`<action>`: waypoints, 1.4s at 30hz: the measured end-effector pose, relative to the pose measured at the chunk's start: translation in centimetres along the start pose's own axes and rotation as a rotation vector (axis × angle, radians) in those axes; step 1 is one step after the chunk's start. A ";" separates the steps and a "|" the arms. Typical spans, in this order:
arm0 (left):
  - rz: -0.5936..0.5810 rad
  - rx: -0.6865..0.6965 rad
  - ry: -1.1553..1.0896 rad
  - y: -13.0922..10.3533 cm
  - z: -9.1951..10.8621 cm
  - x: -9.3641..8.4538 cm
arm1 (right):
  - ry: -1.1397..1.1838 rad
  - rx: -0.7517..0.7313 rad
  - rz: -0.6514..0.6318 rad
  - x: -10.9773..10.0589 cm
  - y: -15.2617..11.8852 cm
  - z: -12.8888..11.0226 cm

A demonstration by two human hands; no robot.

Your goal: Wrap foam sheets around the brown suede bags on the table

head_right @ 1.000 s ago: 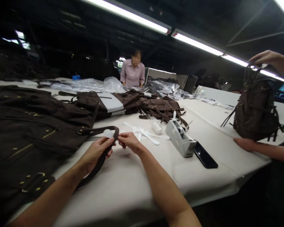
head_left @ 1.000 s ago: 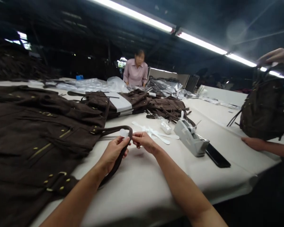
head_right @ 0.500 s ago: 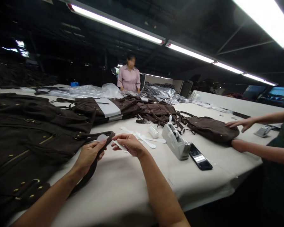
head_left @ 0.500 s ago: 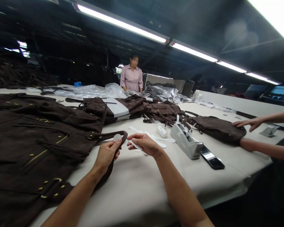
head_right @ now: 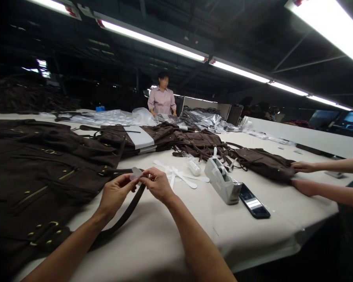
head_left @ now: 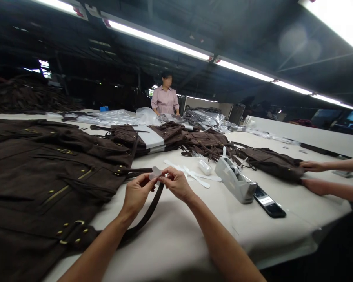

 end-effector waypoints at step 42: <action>0.136 -0.093 0.012 0.2 -1.2 -1.5 | 0.053 0.192 0.158 1.4 -0.7 2.5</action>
Point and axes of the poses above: each hand's wrist, its own y-axis towards the middle knuckle, its own x-axis out of the palm, z = x × y, the point moved 9 cm from there along y, towards the middle knuckle, and after that the axes turned 11 degrees about z, right-handed, at the moved point
